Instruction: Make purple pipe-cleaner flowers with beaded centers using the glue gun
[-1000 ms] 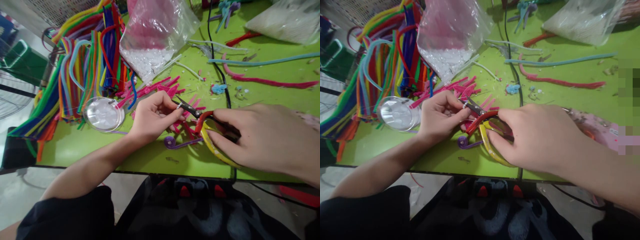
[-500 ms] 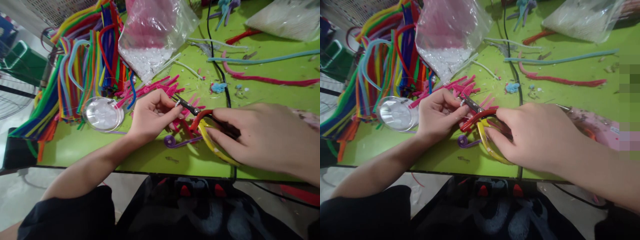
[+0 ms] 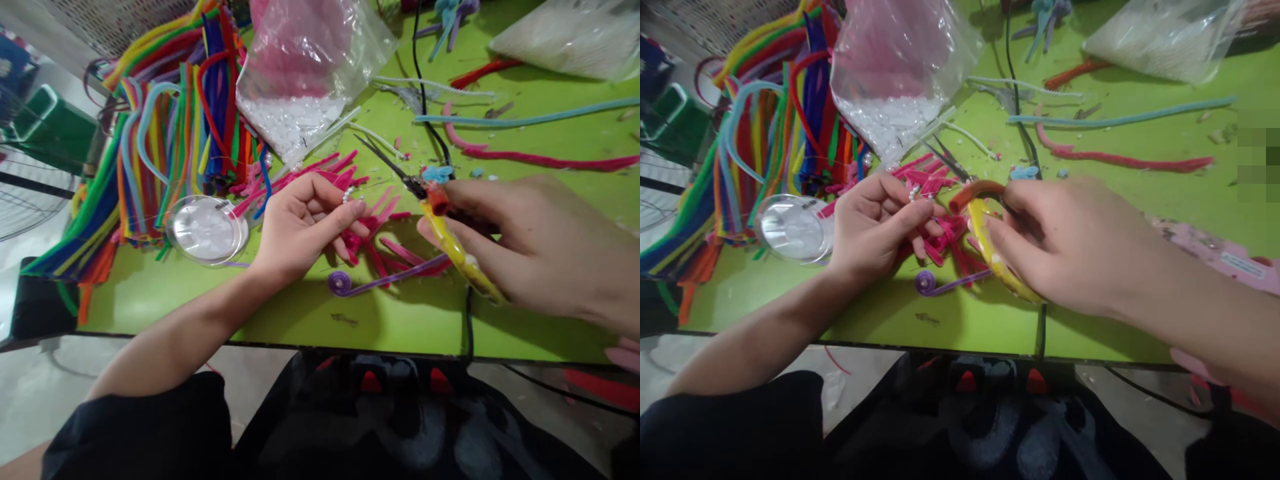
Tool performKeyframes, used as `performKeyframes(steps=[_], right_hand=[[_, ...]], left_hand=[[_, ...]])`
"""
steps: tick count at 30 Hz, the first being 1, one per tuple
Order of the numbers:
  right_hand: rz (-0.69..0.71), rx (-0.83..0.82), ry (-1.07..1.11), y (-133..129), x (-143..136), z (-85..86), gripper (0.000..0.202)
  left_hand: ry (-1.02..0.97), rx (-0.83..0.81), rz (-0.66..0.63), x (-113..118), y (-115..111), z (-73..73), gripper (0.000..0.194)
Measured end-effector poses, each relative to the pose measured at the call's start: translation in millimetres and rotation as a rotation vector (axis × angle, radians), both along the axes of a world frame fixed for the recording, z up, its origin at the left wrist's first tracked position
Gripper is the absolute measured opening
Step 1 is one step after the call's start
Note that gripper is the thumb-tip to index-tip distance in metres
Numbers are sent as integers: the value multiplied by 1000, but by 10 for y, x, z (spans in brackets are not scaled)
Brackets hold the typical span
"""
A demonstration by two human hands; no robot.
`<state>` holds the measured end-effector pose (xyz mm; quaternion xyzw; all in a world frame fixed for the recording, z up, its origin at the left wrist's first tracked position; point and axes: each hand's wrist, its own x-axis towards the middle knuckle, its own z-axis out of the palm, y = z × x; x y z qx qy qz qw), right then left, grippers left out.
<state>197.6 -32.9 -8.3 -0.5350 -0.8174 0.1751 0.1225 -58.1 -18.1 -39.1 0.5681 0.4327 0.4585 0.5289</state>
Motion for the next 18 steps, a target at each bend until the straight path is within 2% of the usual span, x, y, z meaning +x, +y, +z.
performKeyframes(steps=[6, 9, 15, 18], right_hand=[[76, -29, 41, -6, 9, 41, 44], [201, 2, 58, 27, 59, 59, 42], [305, 348, 64, 36, 135, -1, 33], [401, 458, 10, 25, 126, 28, 29]], left_hand=[[-73, -76, -53, -30, 17, 18, 50], [-116, -193, -110, -51, 34, 76, 51], [-250, -354, -286, -94, 57, 149, 50], [-252, -425, -372, -117, 56, 175, 52]])
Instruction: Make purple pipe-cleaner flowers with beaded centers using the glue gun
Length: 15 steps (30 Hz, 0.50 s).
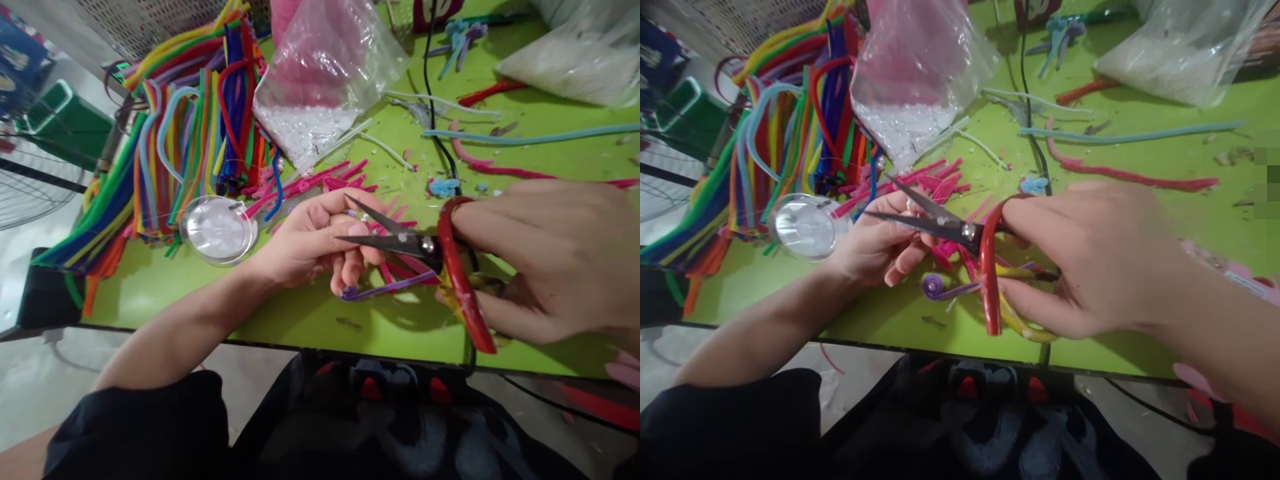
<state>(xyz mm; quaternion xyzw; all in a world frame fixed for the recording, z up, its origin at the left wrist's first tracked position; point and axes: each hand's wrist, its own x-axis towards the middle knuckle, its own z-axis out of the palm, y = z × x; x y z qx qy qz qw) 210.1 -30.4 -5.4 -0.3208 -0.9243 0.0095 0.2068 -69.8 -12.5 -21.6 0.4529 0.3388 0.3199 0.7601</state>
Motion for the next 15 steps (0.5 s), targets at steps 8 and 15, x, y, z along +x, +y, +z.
performKeyframes(steps=[8, 15], right_hand=[[92, 96, -55, 28, -16, 18, 32], [134, 57, 26, 7, -64, -19, 35]], left_hand=[[-104, -62, -163, 2, -6, 49, 57], [-289, -1, -208, -31, -37, 5, 27]])
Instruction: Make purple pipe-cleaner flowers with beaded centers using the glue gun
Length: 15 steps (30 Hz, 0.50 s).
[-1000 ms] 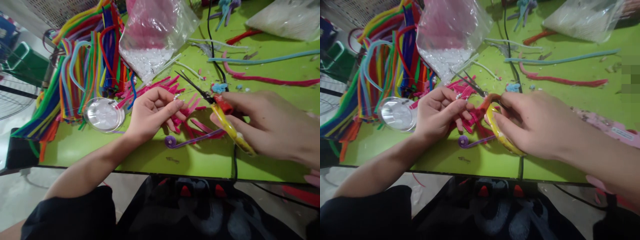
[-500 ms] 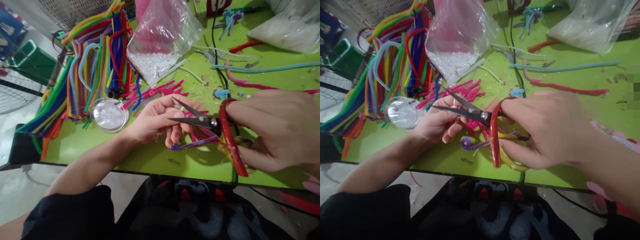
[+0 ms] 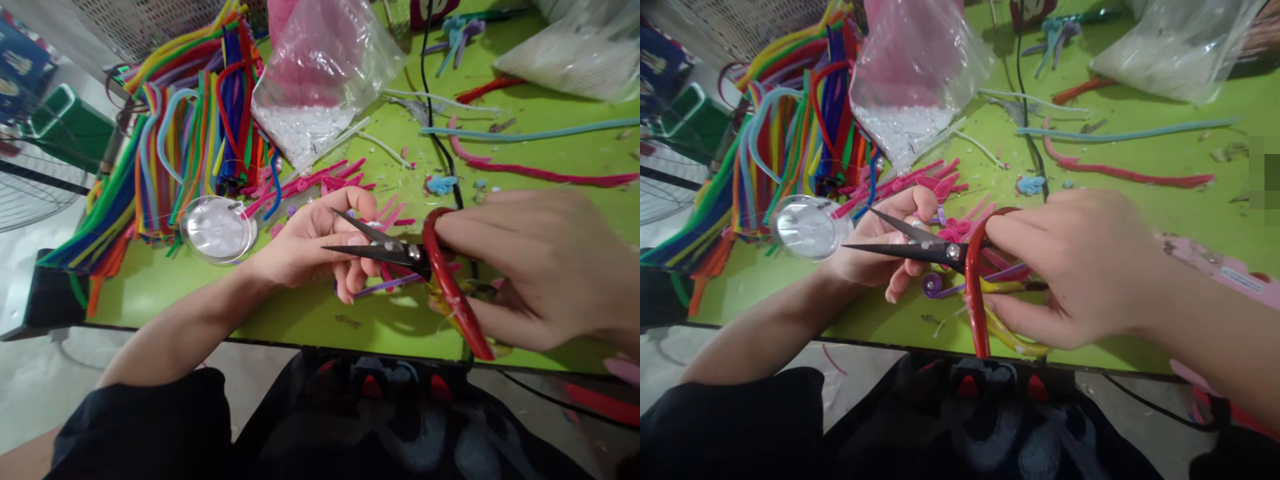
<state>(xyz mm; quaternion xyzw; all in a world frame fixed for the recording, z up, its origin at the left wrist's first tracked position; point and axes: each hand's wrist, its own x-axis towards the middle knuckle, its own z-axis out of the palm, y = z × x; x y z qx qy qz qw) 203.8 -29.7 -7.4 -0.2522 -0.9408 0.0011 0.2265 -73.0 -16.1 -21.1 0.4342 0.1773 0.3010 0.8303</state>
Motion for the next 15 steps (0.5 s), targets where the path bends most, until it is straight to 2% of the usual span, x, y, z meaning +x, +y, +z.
performKeyframes(steps=[7, 15], right_hand=[[19, -56, 29, -33, -25, 20, 33], [-5, -45, 37, -50, 19, -49, 34]], left_hand=[[-66, -3, -59, -46, 17, -46, 21], [-64, -12, -18, -45, -11, -66, 17]])
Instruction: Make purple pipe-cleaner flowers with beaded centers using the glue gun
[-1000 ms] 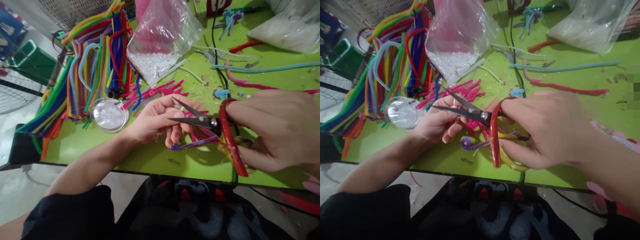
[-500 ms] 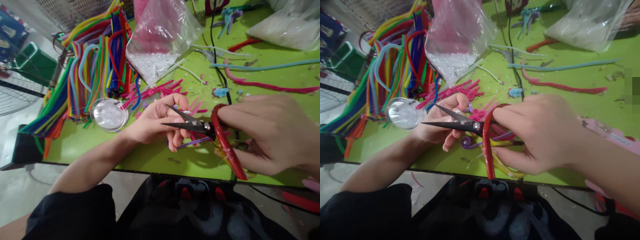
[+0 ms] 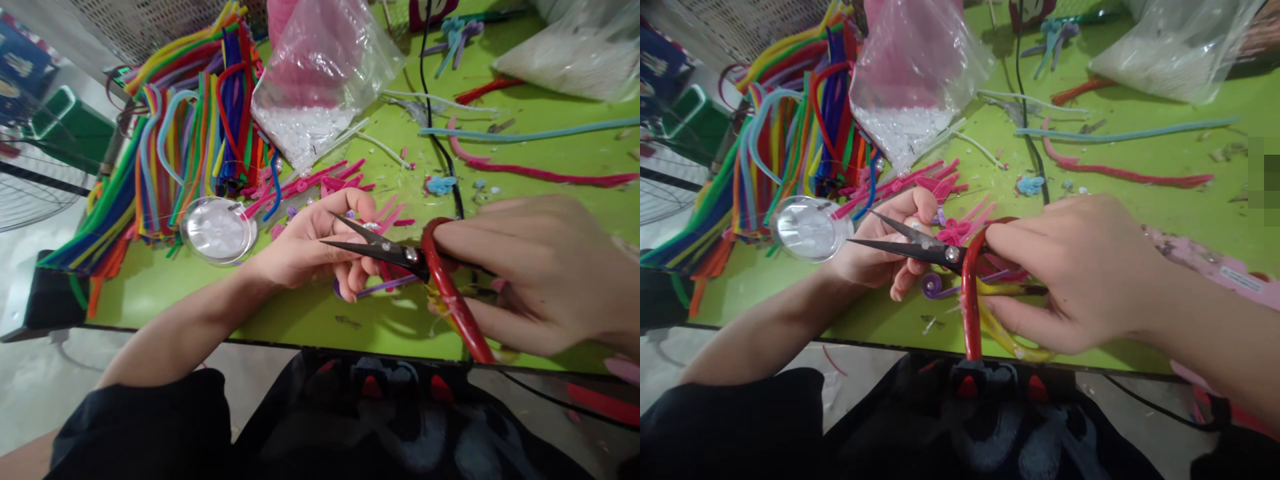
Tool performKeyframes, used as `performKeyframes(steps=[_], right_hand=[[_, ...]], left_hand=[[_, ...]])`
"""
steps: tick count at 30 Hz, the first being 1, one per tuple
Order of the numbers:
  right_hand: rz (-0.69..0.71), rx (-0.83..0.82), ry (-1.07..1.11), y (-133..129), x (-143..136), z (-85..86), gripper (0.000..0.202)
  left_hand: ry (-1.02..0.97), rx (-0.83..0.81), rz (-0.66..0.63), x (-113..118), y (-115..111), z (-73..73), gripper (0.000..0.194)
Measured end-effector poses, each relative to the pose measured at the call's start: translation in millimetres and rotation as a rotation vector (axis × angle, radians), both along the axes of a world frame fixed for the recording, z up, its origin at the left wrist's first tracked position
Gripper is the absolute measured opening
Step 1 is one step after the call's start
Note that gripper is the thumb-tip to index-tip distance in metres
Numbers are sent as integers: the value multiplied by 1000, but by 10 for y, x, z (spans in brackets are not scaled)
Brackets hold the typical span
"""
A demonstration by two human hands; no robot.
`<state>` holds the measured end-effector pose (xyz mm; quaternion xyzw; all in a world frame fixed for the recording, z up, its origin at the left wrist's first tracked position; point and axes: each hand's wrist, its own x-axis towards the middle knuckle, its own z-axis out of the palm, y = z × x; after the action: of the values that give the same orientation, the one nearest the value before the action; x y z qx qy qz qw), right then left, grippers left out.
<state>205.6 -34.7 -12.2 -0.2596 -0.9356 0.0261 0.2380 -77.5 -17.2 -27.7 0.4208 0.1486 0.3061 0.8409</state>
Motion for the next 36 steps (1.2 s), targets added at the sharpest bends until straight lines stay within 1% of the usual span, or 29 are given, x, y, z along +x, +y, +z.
performKeyframes(steps=[5, 8, 11, 13, 15, 19, 24, 28, 32, 36], right_hand=[[-34, 59, -8, -7, 9, -34, 36], [-55, 125, -23, 3, 16, 3, 39], [-32, 183, -59, 21, 16, 60, 41], [-19, 201, -83, 30, 12, 86, 42], [-38, 218, -82, 35, 4, 97, 44], [-37, 185, -94, 38, -8, 108, 43], [4, 68, -78, 31, 35, 95, 40], [36, -46, -38, 22, 58, 57, 38], [-12, -30, 4, 14, 38, 10, 37], [-5, 41, 23, 15, 27, -10, 39]], left_hand=[[9, -20, 18, 23, -6, 5, 22], [29, -17, 34, 28, -8, 4, 22], [34, -12, 42, 24, -18, 5, 23], [16, -17, 45, 26, -25, 7, 21], [1, -22, 53, 33, -27, 9, 20], [9, -21, 53, 45, -15, 7, 23], [14, -23, 44, 43, -12, 6, 25], [9, -28, 37, 38, -27, 11, 21], [26, -44, 54, 42, -44, 24, 20], [1, -63, 46, 49, -62, 46, 20]])
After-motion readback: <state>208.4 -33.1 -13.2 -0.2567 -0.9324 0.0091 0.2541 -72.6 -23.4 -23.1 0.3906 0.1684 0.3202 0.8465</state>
